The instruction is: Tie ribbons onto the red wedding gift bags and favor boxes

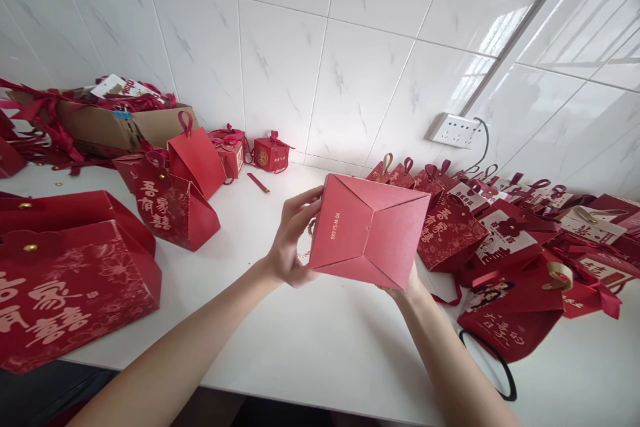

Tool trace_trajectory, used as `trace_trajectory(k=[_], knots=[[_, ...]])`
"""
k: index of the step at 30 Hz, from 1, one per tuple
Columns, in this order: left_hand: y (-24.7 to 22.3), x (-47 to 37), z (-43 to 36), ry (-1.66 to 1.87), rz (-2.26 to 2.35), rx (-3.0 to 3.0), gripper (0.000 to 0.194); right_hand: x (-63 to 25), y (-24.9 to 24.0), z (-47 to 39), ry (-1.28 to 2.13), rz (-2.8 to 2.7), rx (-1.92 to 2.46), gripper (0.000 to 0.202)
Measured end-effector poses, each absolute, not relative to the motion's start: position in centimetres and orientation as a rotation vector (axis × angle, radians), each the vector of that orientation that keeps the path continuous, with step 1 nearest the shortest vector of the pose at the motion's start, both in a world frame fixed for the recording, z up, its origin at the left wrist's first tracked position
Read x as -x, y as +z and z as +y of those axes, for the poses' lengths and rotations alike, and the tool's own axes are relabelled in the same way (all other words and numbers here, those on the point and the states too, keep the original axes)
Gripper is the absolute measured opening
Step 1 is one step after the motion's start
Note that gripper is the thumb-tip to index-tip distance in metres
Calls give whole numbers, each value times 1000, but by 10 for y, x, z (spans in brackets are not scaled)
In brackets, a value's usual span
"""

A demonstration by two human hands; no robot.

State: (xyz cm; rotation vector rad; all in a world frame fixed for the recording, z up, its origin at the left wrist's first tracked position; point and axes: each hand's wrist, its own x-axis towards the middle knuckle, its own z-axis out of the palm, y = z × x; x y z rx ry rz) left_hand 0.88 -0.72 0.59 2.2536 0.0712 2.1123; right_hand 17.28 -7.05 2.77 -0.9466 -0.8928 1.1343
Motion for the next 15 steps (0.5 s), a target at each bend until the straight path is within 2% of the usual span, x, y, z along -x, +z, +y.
trace_trajectory(k=[15], knots=[[3,-8,-8,2109,193,-2285,47,-173,29,-72,1124,-928,986,36]])
